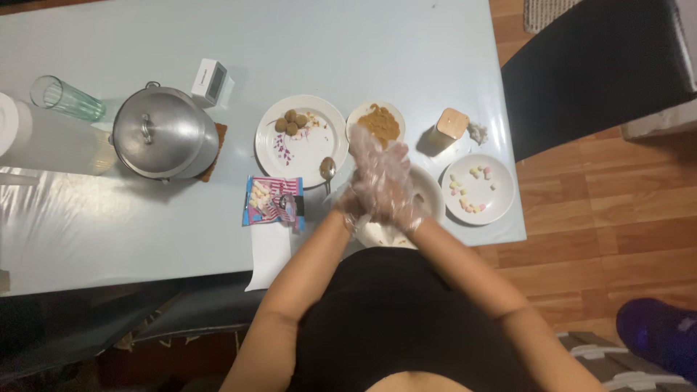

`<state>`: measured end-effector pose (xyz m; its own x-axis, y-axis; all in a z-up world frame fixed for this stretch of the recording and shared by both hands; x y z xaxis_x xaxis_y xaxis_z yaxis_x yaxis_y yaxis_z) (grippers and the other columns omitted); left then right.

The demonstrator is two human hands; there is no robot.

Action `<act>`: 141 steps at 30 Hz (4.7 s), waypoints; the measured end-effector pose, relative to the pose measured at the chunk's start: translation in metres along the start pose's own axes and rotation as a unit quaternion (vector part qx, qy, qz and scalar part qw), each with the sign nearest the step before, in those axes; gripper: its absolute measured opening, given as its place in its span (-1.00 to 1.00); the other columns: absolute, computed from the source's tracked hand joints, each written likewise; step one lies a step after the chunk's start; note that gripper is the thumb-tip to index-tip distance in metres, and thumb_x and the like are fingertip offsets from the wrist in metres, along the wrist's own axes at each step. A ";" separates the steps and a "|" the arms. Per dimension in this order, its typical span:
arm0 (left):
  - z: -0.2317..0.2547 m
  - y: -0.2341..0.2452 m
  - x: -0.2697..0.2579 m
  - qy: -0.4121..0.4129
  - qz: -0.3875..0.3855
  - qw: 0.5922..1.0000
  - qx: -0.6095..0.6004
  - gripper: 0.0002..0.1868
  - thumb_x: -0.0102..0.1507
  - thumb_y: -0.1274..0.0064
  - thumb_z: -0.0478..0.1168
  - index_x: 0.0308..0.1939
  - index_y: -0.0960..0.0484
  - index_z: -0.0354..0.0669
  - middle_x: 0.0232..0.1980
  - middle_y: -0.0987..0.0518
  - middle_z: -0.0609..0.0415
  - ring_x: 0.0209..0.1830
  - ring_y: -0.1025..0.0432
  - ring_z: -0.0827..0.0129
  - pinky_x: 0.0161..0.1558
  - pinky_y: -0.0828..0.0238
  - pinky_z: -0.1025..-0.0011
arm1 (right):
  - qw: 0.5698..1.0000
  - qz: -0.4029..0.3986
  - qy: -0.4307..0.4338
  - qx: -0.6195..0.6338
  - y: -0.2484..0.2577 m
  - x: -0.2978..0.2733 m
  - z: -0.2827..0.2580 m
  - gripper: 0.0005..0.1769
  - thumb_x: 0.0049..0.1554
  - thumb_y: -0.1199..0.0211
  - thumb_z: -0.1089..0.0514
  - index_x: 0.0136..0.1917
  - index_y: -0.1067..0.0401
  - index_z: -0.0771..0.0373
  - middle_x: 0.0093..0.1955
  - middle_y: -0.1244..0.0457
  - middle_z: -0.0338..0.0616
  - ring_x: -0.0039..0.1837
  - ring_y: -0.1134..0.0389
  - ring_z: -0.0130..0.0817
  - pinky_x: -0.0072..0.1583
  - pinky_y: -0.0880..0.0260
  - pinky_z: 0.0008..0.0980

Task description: The person takes a portion of cookie dough from a bowl, rolls it into a ball between their gloved hands, and places it onto a plate.

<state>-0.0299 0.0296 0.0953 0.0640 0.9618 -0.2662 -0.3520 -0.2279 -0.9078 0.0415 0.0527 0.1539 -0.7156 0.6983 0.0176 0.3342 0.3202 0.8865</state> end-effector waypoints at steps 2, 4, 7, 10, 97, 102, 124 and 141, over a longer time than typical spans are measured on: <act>-0.009 0.003 -0.006 0.023 0.028 0.999 0.012 -0.16 0.38 0.43 0.33 0.48 -0.22 -0.27 0.42 -0.35 -0.16 0.39 -0.28 0.09 0.30 -0.39 0.15 | 0.984 -0.046 0.062 -0.159 0.007 0.006 0.014 -0.18 0.09 -0.26 -0.02 0.54 -0.10 0.22 0.71 0.07 0.29 0.59 -0.11 0.15 0.48 -0.18 0.00; -0.008 0.009 -0.004 0.059 0.075 0.995 0.018 -0.12 0.37 0.50 0.38 0.48 -0.22 -0.26 0.41 -0.36 -0.17 0.37 -0.29 0.09 0.28 -0.39 0.15 | 0.937 -0.082 0.126 -0.317 0.012 0.010 0.029 -0.29 0.08 -0.31 -0.12 0.40 -0.25 0.21 0.79 0.18 0.38 0.70 -0.01 0.13 0.43 -0.21 -0.12; -0.011 0.043 0.002 0.055 0.090 0.994 -0.012 -0.05 0.36 0.60 0.46 0.47 -0.22 -0.26 0.39 -0.37 -0.17 0.34 -0.31 0.08 0.26 -0.39 0.15 | 0.970 0.126 0.151 -0.144 0.006 0.004 0.038 0.05 0.01 -0.30 -0.16 0.48 -0.03 0.62 0.54 0.05 0.47 0.53 -0.09 0.32 0.42 -0.19 0.06; -0.014 0.090 0.013 -0.001 -0.124 0.980 -0.155 -0.11 0.48 0.62 0.41 0.56 -0.16 -0.25 0.45 -0.36 -0.20 0.36 -0.31 0.06 0.26 -0.41 0.18 | 0.979 -0.152 -0.098 0.099 -0.020 -0.021 0.045 -0.45 0.26 -0.10 -0.04 0.45 -0.28 0.19 0.36 -0.21 0.08 0.26 -0.35 -0.09 0.23 -0.50 -0.23; -0.033 0.139 -0.025 0.078 0.176 0.905 0.378 -0.67 0.47 0.12 -0.11 0.15 -0.55 -0.26 -0.43 -0.39 0.31 -0.52 -0.21 0.65 -0.52 -0.07 0.57 | 0.829 0.035 -0.127 0.544 -0.102 -0.044 0.155 -0.70 0.17 -0.26 0.29 0.17 -0.40 0.40 0.06 -0.36 -0.13 0.07 -0.43 -0.41 0.14 -0.50 -0.47; -0.038 0.120 -0.016 0.125 0.212 0.890 0.385 -0.79 0.43 0.09 -0.13 0.05 -0.56 -0.11 -0.45 -0.42 0.33 -0.51 -0.27 0.65 -0.51 -0.10 0.59 | 0.745 0.017 -0.148 0.651 -0.092 -0.047 0.139 -0.69 0.15 -0.40 0.31 0.15 -0.46 0.42 0.05 -0.37 -0.04 0.04 -0.44 -0.38 0.13 -0.56 -0.45; -0.031 0.158 0.004 0.106 0.192 0.920 0.326 -0.81 0.38 0.04 -0.24 0.07 -0.48 -0.13 -0.41 -0.38 0.27 -0.51 -0.26 0.62 -0.56 -0.09 0.62 | 0.902 -0.098 -0.258 0.332 -0.096 -0.065 0.156 -0.68 0.32 -0.07 -0.04 0.13 -0.47 0.21 -0.05 -0.41 0.00 -0.08 -0.46 -0.35 -0.03 -0.54 -0.37; -0.027 0.139 -0.015 0.103 0.222 0.927 0.286 -0.97 0.35 0.00 -0.26 -0.17 -0.50 0.00 -0.45 -0.39 0.34 -0.53 -0.28 0.67 -0.54 -0.12 0.66 | 0.692 0.016 -0.368 0.621 -0.148 -0.077 0.142 -0.80 0.33 -0.31 0.11 -0.04 -0.48 0.30 -0.22 -0.26 -0.15 -0.29 -0.18 -0.42 -0.30 -0.18 -0.42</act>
<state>-0.0547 -0.0202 -0.0355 -0.0492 0.7301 -0.6816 -0.8198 -0.4194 -0.3899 0.1339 0.0425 -0.0444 -0.3409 0.7088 -0.6176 0.9395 0.2804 -0.1969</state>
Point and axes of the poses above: each hand's wrist, its own x-axis towards the middle knuckle, its own y-axis out of the back of the hand, z = x × y, the point moved 1 cm from there along x, towards the middle knuckle
